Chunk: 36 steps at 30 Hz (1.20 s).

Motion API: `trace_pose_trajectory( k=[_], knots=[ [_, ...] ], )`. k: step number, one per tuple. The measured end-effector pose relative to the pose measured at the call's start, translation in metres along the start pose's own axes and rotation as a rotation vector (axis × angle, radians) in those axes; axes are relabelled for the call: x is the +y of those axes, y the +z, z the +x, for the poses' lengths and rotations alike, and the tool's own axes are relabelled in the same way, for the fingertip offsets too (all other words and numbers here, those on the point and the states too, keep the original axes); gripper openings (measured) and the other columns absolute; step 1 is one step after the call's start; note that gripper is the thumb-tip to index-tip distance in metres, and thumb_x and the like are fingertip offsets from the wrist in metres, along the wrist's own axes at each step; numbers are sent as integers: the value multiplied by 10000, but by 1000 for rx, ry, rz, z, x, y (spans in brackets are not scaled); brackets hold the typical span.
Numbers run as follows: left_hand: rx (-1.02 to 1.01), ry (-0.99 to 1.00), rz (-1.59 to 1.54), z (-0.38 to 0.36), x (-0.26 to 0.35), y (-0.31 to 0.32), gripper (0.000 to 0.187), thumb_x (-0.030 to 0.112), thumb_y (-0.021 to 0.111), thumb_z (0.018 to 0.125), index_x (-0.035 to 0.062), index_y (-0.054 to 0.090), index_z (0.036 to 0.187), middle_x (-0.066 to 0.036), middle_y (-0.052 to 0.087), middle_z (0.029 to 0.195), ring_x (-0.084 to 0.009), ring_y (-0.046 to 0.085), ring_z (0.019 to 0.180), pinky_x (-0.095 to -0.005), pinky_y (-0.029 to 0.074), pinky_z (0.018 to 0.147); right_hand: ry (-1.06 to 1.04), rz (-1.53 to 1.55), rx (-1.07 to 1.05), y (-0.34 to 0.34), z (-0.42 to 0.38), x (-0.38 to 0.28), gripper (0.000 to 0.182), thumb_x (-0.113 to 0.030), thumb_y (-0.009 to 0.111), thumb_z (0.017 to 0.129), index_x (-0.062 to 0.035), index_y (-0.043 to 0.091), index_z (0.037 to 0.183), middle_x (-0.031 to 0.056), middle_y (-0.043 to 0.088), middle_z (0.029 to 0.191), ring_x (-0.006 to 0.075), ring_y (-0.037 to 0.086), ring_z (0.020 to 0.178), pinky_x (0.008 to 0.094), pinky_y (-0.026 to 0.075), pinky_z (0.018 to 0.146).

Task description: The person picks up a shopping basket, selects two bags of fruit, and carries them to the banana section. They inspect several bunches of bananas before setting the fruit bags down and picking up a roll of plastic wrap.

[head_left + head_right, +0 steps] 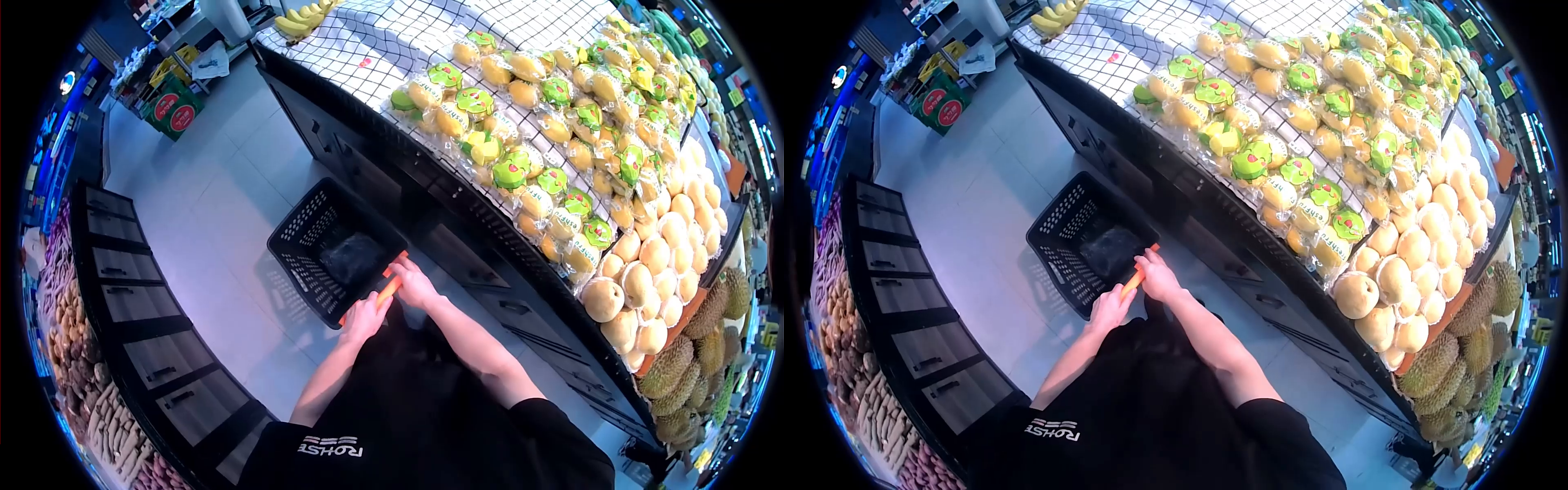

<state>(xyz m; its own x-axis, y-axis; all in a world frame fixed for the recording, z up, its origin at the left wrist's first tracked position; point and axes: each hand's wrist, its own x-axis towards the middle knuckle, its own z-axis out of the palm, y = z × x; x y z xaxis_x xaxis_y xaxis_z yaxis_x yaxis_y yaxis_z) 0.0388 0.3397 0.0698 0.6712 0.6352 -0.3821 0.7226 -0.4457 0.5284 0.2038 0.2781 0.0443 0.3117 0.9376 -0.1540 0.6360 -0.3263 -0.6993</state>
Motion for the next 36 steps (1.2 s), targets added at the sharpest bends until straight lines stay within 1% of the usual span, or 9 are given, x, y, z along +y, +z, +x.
trace_pose_trajectory(
  k=[8,12,16,22,23,27,31,33,36],
  knots=[
    [-19,-81,13,24,-13,-28,460,460,476,936,10,568,956,-283,636,834,-443,633,801,-516,502,721,3,197,-113,-18,24,-6,490,-85,603,809,-59,521,1292,245,421,1398,369,445,1268,390,396,1051],
    [14,-87,29,35,-20,-35,444,460,488,931,24,568,957,-262,637,785,-444,629,776,-519,499,698,151,418,-172,-87,37,-31,371,-176,584,899,-20,569,1235,220,626,1148,324,606,1093,357,477,932],
    [56,-109,38,44,-28,-44,418,456,495,929,44,567,939,-233,635,719,-438,628,754,-523,491,670,133,853,220,-152,55,-40,306,-158,539,952,29,586,1190,125,688,949,177,666,893,289,512,801],
    [-32,-112,-59,61,-46,-63,375,436,539,915,65,596,924,-203,630,705,-420,622,752,-499,478,643,116,1017,677,-243,97,-48,356,-96,520,967,37,505,1297,143,606,1195,186,590,1090,294,472,940],
    [-83,-126,-86,63,-50,-67,380,439,542,913,65,610,913,-197,634,713,-413,625,758,-489,483,648,142,933,623,-252,101,-47,481,-101,543,954,46,390,1386,194,457,1386,228,448,1287,311,367,1058],
    [-297,-157,-42,100,-31,-112,387,441,552,906,72,665,873,-170,650,732,-371,646,767,-430,499,673,165,1234,577,-263,120,-66,769,-173,588,933,114,96,1449,227,307,1477,206,361,1331,278,301,1069],
    [306,304,-355,196,68,-178,207,157,648,876,-18,643,986,-139,649,863,-255,654,778,-323,500,673,320,1247,548,-280,132,-75,826,-197,633,903,116,98,1449,227,285,1490,218,318,1359,280,251,1095],
    [436,402,-412,243,132,-220,218,139,664,865,-16,632,1015,-102,630,841,-170,587,669,-290,477,625,313,1248,577,-287,135,-77,830,-185,636,899,119,93,1448,232,279,1492,222,299,1372,293,229,1112],
    [553,511,-508,314,188,-247,346,176,678,852,-1,601,1139,-123,642,948,-217,618,839,-308,497,755,354,1239,632,-289,142,-75,810,-185,651,886,110,144,1445,238,293,1480,257,309,1372,334,236,1119]
  ],
)
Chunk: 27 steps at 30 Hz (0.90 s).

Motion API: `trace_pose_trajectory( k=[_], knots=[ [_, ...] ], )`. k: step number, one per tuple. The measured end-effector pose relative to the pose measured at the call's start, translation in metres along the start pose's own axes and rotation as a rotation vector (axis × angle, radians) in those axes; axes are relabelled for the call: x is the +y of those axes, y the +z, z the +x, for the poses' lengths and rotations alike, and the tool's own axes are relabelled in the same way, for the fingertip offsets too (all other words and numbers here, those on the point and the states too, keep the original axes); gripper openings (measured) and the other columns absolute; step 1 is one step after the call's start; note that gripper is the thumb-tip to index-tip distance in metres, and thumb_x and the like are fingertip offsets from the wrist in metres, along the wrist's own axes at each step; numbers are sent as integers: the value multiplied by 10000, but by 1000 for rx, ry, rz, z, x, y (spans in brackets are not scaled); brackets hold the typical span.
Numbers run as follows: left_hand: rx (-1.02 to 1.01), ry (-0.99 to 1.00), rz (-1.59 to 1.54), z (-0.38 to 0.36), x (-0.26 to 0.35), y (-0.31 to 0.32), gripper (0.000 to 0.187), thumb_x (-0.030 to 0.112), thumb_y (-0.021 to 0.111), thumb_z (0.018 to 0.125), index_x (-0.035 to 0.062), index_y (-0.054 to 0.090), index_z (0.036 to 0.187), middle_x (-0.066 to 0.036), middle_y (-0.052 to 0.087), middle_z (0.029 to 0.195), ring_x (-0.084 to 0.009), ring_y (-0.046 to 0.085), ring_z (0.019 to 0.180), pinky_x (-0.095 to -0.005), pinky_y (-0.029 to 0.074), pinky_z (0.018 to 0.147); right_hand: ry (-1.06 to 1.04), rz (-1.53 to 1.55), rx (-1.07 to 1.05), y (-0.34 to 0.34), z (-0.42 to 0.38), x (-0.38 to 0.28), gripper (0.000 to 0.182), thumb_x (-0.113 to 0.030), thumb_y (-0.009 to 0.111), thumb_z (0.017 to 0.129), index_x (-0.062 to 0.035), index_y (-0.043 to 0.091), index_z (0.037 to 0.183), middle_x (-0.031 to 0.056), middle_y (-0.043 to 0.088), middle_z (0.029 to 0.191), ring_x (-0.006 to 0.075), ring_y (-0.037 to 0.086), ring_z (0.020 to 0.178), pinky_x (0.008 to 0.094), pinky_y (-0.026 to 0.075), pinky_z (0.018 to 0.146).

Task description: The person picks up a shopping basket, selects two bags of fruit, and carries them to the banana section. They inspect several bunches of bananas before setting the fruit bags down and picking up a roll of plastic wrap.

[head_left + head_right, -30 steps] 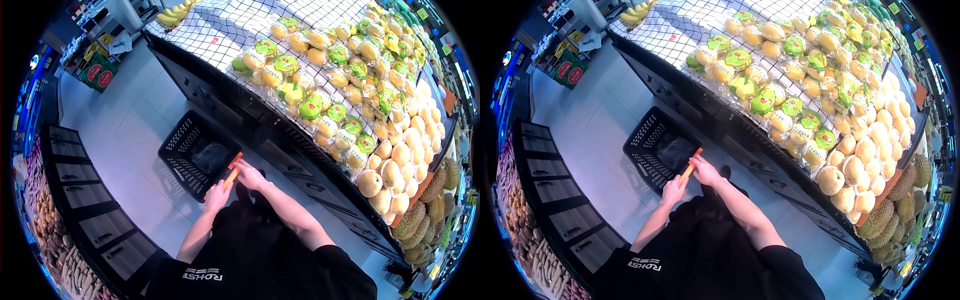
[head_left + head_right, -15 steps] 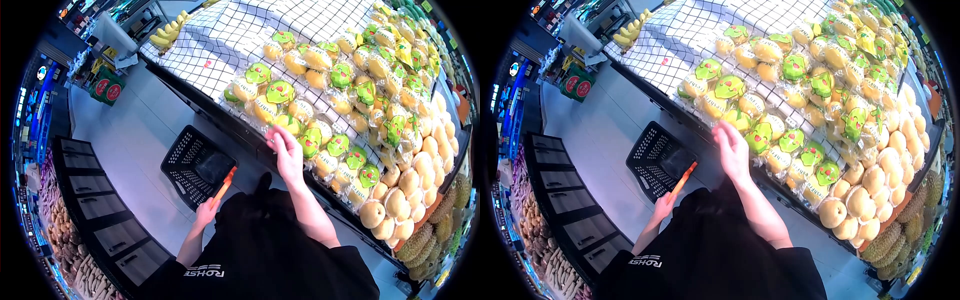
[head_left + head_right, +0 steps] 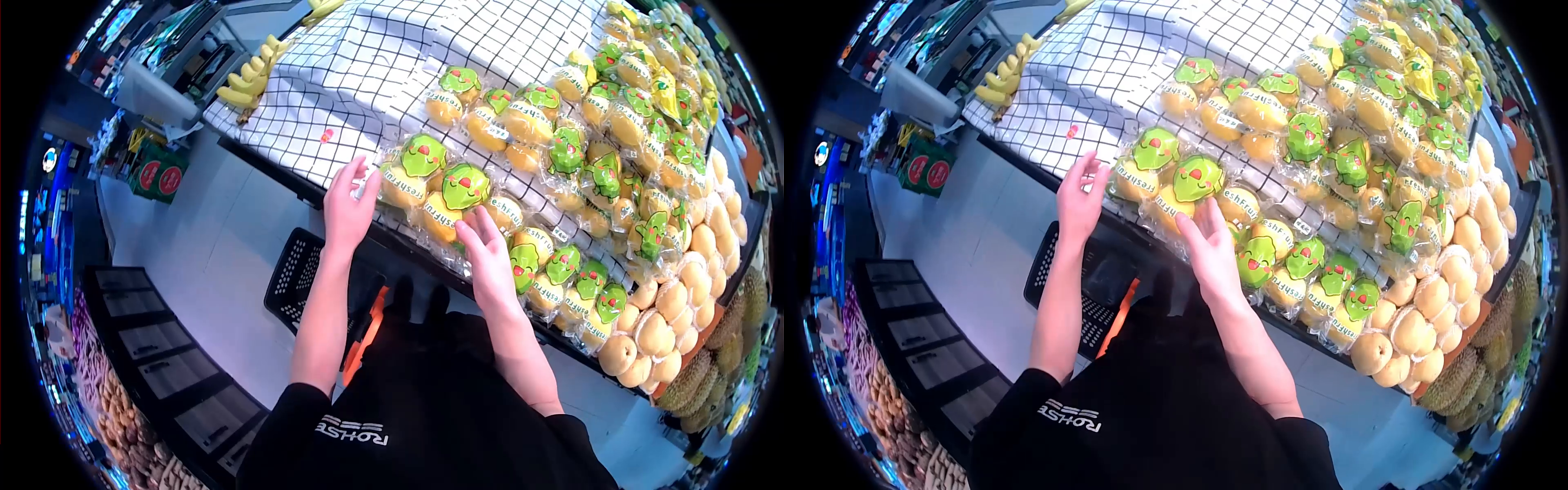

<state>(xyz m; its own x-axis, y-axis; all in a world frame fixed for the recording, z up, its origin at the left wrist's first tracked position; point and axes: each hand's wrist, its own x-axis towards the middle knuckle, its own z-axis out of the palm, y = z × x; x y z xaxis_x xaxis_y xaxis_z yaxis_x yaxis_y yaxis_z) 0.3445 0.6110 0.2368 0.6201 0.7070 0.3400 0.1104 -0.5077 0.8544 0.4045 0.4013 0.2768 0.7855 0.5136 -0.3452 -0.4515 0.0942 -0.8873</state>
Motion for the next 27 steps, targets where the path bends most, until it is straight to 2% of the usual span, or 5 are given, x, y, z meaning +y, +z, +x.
trace_pose_trajectory(
  k=[7,10,15,21,27],
  knots=[
    [-530,-175,288,53,-1,37,747,540,695,738,-33,569,1200,-224,660,990,-309,648,918,-376,493,832,-63,21,222,8,18,18,609,-155,627,906,70,333,1389,27,528,1076,85,513,982,229,416,851],
    [-789,-288,187,68,4,32,752,538,691,735,-63,575,1173,-219,663,999,-295,651,931,-363,497,839,-76,-48,186,7,27,18,613,-135,655,881,124,343,1340,114,590,1101,146,561,1047,253,423,924],
    [-667,-251,65,64,-13,37,671,436,723,750,-68,574,1168,-190,666,1054,-259,654,965,-349,490,866,-255,-313,372,25,43,32,763,-194,726,818,94,279,1364,204,483,1298,265,506,1181,331,417,991],
    [-662,-326,-344,56,-17,39,485,235,695,833,-71,559,1184,-146,665,1057,-208,647,960,-307,500,854,-209,-184,332,16,68,45,876,-143,743,783,105,198,1422,209,513,1273,231,535,1152,332,446,959],
    [-685,-558,-783,54,9,12,419,78,661,860,-46,516,1233,-108,608,1160,-160,607,1022,-300,493,899,-131,138,107,15,51,15,647,-41,724,770,55,401,1322,139,575,1209,188,591,1061,310,459,938]
  ],
)
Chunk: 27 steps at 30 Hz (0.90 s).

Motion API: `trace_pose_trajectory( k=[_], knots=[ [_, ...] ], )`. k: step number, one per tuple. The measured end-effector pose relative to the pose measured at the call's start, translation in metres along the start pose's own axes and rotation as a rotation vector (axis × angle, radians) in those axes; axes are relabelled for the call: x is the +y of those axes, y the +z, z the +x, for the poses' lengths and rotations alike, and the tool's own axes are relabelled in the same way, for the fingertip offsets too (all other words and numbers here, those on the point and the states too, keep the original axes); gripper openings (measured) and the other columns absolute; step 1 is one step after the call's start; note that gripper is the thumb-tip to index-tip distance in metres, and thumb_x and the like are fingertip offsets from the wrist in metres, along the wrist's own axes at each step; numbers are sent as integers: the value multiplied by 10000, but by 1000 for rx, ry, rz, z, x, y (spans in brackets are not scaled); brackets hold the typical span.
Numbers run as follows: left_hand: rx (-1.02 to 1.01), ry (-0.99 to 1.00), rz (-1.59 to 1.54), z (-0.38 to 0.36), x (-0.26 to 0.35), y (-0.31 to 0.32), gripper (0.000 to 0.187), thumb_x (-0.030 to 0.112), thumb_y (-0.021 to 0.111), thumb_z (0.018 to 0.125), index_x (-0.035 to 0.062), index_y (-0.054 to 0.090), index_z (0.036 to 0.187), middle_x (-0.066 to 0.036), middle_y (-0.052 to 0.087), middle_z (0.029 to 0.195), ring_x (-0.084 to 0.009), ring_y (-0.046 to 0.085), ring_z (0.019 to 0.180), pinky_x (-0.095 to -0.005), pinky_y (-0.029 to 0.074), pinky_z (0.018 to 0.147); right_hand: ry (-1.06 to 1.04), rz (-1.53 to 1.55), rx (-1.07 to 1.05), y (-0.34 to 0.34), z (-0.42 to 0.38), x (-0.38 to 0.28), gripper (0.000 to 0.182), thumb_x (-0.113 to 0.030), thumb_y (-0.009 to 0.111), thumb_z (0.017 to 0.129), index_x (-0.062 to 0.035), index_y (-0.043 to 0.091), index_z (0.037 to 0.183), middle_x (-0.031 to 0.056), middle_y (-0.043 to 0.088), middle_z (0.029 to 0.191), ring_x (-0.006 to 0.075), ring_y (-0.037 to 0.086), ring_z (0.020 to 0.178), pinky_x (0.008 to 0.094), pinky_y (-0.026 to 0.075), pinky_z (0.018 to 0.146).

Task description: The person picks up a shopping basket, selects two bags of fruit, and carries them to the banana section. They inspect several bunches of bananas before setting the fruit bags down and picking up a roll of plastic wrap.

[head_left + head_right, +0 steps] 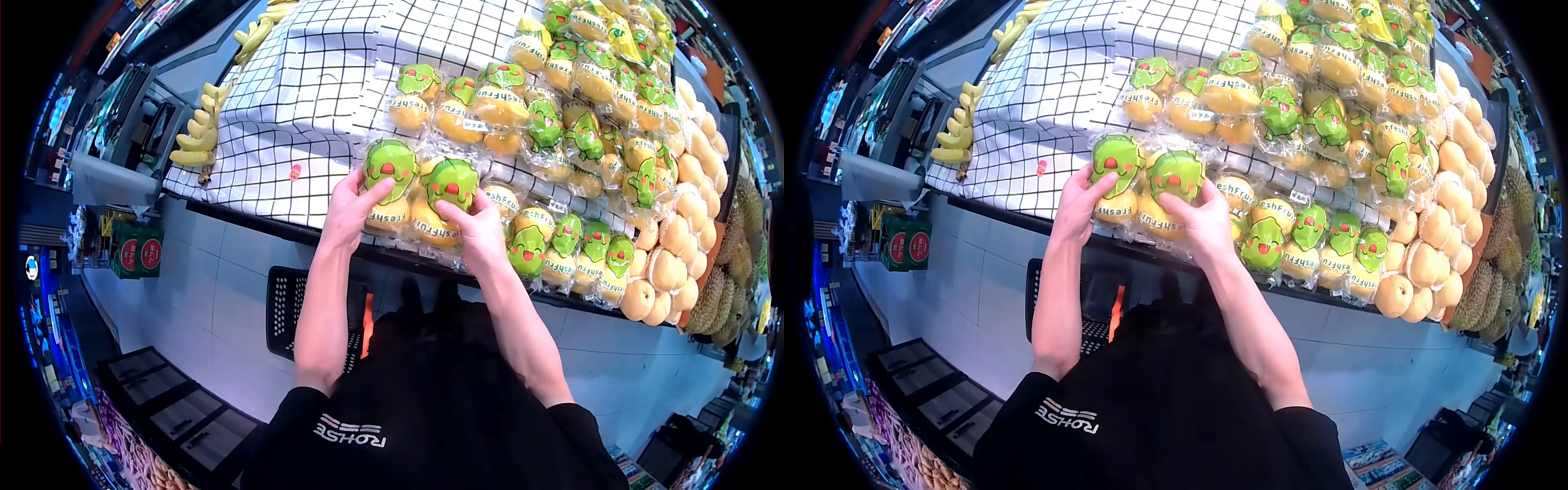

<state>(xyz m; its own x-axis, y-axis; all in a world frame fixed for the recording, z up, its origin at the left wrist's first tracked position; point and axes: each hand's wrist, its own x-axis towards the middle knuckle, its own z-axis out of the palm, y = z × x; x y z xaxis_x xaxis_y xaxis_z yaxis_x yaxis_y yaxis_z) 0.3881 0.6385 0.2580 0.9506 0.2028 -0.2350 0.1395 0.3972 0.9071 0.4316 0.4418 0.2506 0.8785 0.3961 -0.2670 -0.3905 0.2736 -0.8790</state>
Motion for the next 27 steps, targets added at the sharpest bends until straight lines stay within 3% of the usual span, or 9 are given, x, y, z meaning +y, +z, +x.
trace_pose_trajectory(
  k=[2,5,9,13,18,22,24,27],
  knots=[
    [-18,15,-63,-10,2,7,422,78,650,866,-38,504,1245,-113,596,1179,-163,601,1041,-304,485,916,-61,24,-52,1,-10,-12,482,-7,695,789,6,494,1226,96,612,1151,173,594,1041,309,460,935],
    [-71,-18,-194,-27,7,13,452,99,633,882,-18,462,1284,-121,575,1209,-185,596,1076,-330,497,920,-53,67,-139,-2,-22,-32,419,-32,689,811,2,521,1193,87,626,1126,161,606,1011,311,470,909],
    [-200,-6,-356,-45,-6,15,491,153,645,886,-15,441,1299,-116,574,1216,-206,595,1092,-356,510,911,-3,62,-223,-15,-33,-41,521,-103,700,819,-2,462,1272,88,590,1162,171,566,1071,331,452,949],
    [-171,4,-404,-63,-16,26,489,184,624,907,-3,431,1316,-112,564,1232,-208,587,1102,-364,496,929,-45,75,-245,-23,-46,-40,555,-156,686,842,-4,427,1309,91,567,1197,171,558,1077,336,453,948],
    [-157,36,-450,-76,-20,36,506,216,563,946,-1,374,1362,-133,505,1314,-244,538,1180,-392,465,978,5,188,-233,-27,-56,-40,535,-309,564,938,-12,385,1346,103,529,1248,181,537,1121,344,453,950],
    [-224,91,-372,-77,-18,35,519,218,571,943,-16,371,1361,-145,505,1319,-260,544,1180,-408,463,987,-96,131,-300,-31,-62,-47,554,-284,610,914,-12,391,1343,102,532,1254,185,537,1131,340,454,947],
    [-205,112,-377,-81,-14,41,487,170,633,901,-14,438,1307,-116,567,1230,-217,582,1106,-372,479,949,-140,123,-315,-34,-65,-49,571,-259,649,891,-12,396,1339,102,541,1246,186,542,1126,339,455,947],
    [-194,158,-334,-86,-10,48,489,138,695,854,-16,484,1268,-100,612,1165,-193,608,1053,-347,488,923,-173,51,-243,-32,-71,-57,738,-363,795,757,4,438,1288,77,598,1146,155,592,1026,308,495,873]
  ],
)
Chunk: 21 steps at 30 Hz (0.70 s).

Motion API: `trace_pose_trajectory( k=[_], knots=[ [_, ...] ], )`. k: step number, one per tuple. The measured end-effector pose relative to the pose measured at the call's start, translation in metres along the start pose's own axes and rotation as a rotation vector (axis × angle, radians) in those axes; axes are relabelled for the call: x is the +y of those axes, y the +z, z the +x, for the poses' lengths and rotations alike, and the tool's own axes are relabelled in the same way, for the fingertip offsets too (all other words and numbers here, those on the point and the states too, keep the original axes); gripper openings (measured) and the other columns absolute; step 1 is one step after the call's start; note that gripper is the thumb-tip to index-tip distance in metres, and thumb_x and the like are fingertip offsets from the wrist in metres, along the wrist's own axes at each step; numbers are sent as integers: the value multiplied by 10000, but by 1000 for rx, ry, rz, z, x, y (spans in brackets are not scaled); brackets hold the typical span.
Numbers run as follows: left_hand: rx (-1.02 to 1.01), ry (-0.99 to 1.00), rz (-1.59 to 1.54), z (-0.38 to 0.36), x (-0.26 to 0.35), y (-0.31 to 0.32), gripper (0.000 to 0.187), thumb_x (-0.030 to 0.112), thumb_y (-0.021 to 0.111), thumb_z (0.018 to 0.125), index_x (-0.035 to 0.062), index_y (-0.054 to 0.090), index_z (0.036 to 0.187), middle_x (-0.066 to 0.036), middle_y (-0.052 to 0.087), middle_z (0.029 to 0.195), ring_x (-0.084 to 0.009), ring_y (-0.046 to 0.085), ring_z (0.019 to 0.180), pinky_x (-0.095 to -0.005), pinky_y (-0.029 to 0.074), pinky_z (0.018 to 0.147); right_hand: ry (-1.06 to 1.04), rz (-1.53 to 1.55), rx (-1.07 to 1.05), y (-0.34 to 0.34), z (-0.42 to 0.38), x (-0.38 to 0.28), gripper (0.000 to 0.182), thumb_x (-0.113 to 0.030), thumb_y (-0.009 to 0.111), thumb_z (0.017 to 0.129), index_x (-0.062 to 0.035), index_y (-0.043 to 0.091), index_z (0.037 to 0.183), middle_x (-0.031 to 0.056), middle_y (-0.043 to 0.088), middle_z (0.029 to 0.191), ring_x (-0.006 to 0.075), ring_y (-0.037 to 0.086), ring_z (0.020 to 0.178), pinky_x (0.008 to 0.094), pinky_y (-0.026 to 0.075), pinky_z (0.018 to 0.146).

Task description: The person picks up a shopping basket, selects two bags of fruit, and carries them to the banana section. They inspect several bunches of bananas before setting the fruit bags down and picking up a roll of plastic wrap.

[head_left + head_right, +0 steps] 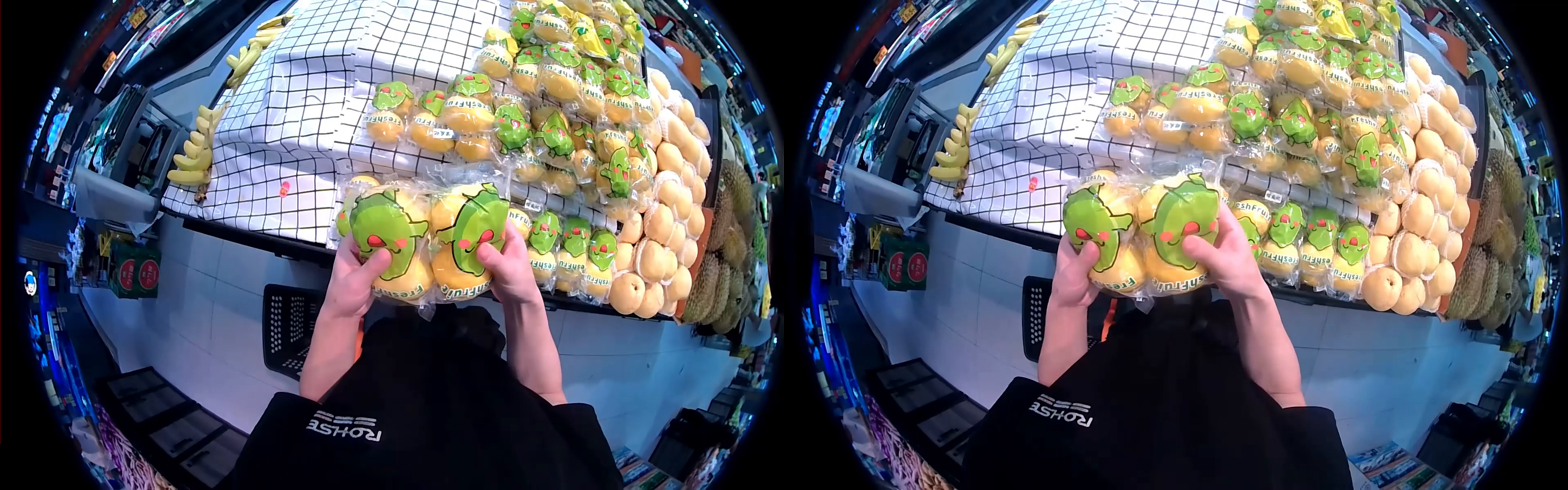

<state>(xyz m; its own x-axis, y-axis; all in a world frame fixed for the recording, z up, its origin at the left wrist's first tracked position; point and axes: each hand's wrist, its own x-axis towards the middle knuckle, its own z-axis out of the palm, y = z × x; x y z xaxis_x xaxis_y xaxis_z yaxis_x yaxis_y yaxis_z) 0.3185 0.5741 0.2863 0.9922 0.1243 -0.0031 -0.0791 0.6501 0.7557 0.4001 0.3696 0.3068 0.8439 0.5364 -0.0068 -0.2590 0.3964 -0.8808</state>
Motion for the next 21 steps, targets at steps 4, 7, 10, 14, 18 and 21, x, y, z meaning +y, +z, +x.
trace_pose_trajectory(
  k=[4,7,10,14,18,21],
  knots=[
    [-20,62,105,0,2,5,536,142,744,814,-22,492,1258,-102,627,1142,-190,616,1031,-335,489,912,-43,26,-17,1,-4,-6,681,-217,837,711,14,490,1251,83,631,1111,166,624,974,308,503,865],
    [-24,50,104,0,0,6,557,157,763,799,-19,494,1254,-100,629,1133,-191,615,1029,-331,489,909,-32,25,-33,0,-7,-9,647,-178,828,717,16,503,1241,95,639,1101,169,633,956,308,507,858],
    [-19,45,111,-2,-1,9,577,182,769,798,-20,486,1258,-99,622,1142,-192,610,1041,-336,489,914,-3,28,-20,-4,-11,-7,645,-164,819,726,17,490,1250,94,632,1106,170,627,967,306,506,859],
    [21,-41,-8,-7,-7,8,548,196,702,859,-12,445,1295,-114,584,1206,-207,592,1085,-352,486,930,9,55,-32,-5,-15,-5,598,-163,776,771,17,471,1252,89,609,1116,166,608,982,304,504,853],
    [32,-100,-69,-11,-10,13,500,206,575,942,-12,383,1349,-134,538,1273,-224,567,1138,-369,479,950,68,107,-57,-9,-19,-7,542,-133,694,844,15,436,1297,105,592,1166,180,580,1066,333,475,922],
    [49,-145,-66,-12,-8,25,501,276,492,980,-16,364,1367,-143,524,1295,-231,558,1155,-375,469,966,88,-8,23,-3,-21,-10,448,-216,586,920,13,448,1280,104,593,1143,178,592,1038,332,492,897]
  ],
)
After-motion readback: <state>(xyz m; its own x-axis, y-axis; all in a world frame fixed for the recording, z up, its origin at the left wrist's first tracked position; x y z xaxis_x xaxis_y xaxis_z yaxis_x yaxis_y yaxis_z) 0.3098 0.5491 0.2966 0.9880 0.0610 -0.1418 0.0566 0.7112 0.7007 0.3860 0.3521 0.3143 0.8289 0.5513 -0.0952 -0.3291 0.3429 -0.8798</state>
